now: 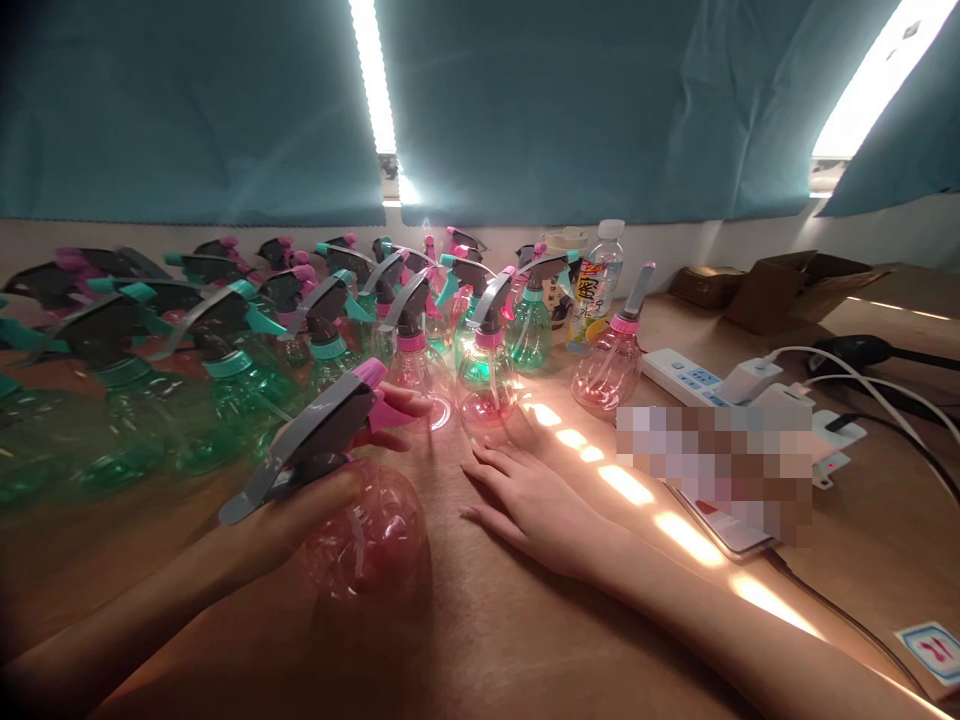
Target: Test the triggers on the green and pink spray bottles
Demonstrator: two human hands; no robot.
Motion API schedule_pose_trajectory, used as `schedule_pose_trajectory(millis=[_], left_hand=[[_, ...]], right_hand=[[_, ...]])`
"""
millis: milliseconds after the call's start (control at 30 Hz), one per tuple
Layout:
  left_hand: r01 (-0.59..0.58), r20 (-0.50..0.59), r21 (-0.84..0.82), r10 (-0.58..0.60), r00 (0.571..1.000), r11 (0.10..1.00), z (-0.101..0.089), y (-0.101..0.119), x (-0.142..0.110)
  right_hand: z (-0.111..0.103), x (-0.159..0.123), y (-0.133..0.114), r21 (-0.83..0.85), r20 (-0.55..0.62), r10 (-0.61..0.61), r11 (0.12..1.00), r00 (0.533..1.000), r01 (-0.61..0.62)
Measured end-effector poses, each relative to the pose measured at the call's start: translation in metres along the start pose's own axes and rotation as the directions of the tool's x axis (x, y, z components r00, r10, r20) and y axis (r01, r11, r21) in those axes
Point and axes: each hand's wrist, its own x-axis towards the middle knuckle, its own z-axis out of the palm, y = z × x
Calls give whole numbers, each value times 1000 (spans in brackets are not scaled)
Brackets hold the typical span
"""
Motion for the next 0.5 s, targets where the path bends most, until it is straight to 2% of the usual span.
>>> schedule_pose_trajectory(millis=[200,367,500], left_hand=[[-6,-11,-6,6,1000,1000,1,2,1],[-8,-19,20,8,1000,1000,1,5,-2],[-49,-17,35,50,999,998,1,6,0]], right_hand=[[2,0,1,27,-37,-6,1000,999,7],[0,1,0,13,-18,-10,1000,1000,10],[0,0,-1,11,-21,-5,1000,1000,6]])
